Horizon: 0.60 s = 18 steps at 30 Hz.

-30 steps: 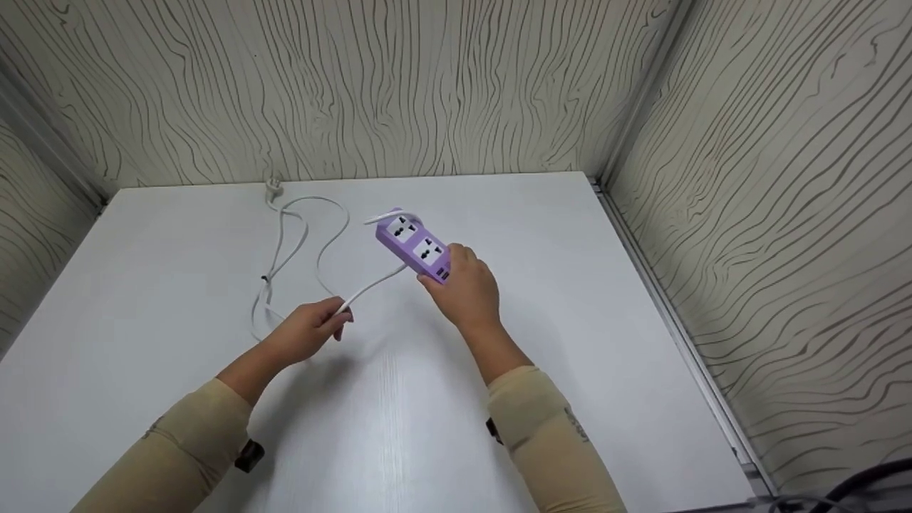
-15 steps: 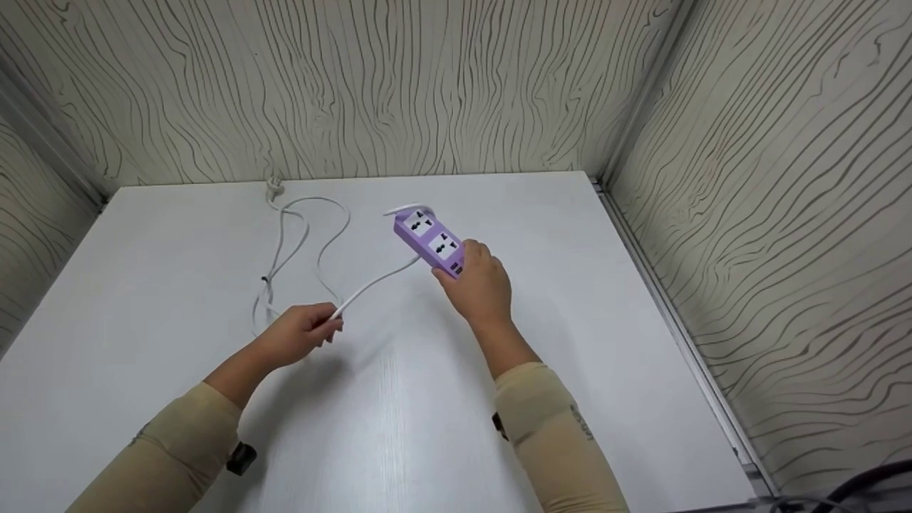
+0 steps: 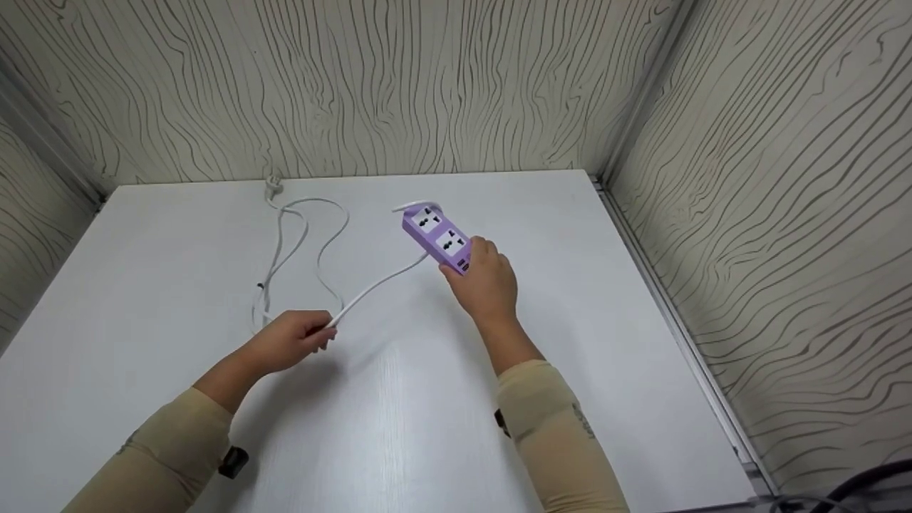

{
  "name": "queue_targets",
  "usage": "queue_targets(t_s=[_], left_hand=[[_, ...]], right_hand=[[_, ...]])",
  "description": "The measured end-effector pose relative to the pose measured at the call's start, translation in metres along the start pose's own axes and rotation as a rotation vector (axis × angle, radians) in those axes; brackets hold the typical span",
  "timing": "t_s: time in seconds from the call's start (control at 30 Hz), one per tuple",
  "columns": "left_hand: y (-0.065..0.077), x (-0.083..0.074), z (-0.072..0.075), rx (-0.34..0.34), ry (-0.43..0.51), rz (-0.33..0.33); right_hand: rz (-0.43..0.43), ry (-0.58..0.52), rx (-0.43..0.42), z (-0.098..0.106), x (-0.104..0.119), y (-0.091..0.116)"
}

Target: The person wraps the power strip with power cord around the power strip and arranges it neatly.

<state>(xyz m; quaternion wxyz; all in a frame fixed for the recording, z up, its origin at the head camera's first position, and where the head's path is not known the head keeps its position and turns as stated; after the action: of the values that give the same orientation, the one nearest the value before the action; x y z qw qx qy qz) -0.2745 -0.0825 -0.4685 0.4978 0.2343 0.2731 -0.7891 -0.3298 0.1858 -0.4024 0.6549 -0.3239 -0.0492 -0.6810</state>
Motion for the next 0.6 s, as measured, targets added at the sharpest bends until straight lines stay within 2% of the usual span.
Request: queue_targets(t_s=[0.17,0.27,0.43,0.6], left_hand=[[0.003,-0.006,0.003,-0.024,-0.11,-0.096],[0.004,-0.012,0.008,-0.052,-0.134,-0.142],[0.002,-0.019,0.02,-0.079,-0.129,-0.134],[-0.001,-0.025,0.029,-0.107,-0.095,-0.129]], right_hand=[[-0.007,0.019,-0.034,0.003,-0.008,-0.003],[-0.002,0.047,-0.053,0.004,-0.013,-0.005],[0.027,0.109,-0.059,0.003,-0.016,-0.005],[0.034,0.156,-0.019,-0.002,-0.015,-0.003]])
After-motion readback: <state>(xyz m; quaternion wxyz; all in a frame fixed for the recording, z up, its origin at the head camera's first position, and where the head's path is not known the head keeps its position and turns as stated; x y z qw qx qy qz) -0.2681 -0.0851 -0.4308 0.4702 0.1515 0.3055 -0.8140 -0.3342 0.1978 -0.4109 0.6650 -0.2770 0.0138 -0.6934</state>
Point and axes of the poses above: each hand's wrist, its own y-axis away from the middle knuckle, its own z-axis out of the back of the hand, x = y × z, the point moved 8 cm from there along -y, towards the middle knuckle, and after that the axes turned 11 degrees about -x, right-handed, at the moved point
